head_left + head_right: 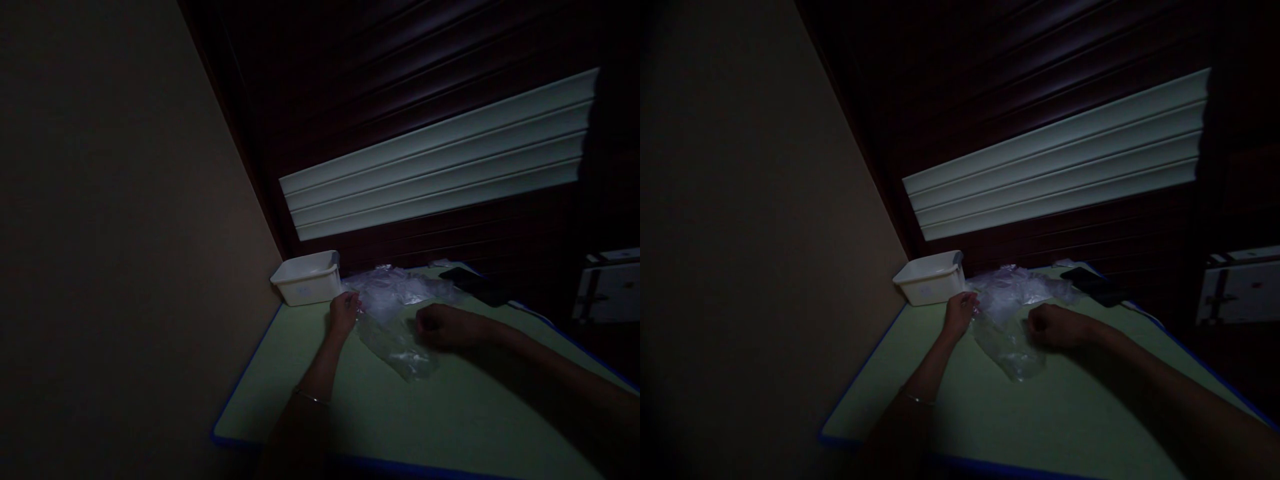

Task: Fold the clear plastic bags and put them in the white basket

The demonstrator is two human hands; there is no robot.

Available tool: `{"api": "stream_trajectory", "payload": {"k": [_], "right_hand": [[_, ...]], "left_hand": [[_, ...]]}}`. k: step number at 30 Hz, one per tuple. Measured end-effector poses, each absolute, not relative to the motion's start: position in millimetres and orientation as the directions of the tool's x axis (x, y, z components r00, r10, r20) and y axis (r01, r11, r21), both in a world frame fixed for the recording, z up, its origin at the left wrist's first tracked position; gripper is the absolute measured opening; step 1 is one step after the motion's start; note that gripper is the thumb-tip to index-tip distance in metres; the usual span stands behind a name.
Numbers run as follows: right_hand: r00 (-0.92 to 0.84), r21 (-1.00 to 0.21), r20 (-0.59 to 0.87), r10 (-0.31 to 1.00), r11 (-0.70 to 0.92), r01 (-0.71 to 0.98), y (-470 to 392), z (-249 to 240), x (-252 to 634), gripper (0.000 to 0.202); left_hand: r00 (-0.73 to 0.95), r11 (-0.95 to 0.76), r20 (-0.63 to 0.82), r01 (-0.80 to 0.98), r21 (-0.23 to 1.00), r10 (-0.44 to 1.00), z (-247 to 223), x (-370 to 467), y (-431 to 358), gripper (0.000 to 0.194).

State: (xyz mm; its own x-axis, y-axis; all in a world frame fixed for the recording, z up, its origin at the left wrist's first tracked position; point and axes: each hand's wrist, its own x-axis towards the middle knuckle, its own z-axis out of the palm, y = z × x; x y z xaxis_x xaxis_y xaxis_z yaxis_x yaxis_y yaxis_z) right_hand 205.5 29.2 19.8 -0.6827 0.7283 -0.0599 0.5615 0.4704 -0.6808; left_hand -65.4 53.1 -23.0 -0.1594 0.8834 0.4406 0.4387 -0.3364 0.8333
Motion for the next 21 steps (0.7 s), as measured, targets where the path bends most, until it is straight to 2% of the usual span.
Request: {"api": "stream_trajectory", "payload": {"k": [2, 4, 7, 10, 16, 21], "right_hand": [[-0.762, -0.768, -0.241, 0.601, 0.362, 0.529, 21, 24, 204, 0.014], [-0.769, -0.773, -0.259, 0.584, 0.352, 0.527, 17, 26, 202, 0.021], [-0.651, -0.718, -0.023, 0.759, 0.441, 0.538, 18, 24, 198, 0.03], [-0.578, -0.664, 0.171, 0.798, 0.526, 0.531, 20, 18, 194, 0.032], [-0.686, -0.578, 0.24, 0.686, 0.669, 0.467, 15, 9, 191, 0.055], [-0.693, -0.488, 0.248, 0.677, 0.705, 0.515, 17, 11, 190, 0.026]], "left_hand": [[-0.117, -0.35, 0.418, 0.376, 0.858, 0.901, -23, -61, 52, 0.03], [-0.079, -0.34, 0.373, 0.272, 0.9, 0.924, -23, -56, 50, 0.034], [-0.043, -0.307, 0.317, 0.156, 0.939, 0.948, -20, -48, 47, 0.038], [-0.014, -0.315, 0.318, 0.116, 0.942, 0.948, -19, -43, 45, 0.036], [0.052, -0.326, 0.322, 0.162, 0.931, 0.945, -21, -37, 44, 0.035], [0.074, -0.338, 0.33, 0.212, 0.917, 0.941, -21, -35, 43, 0.031]]}}
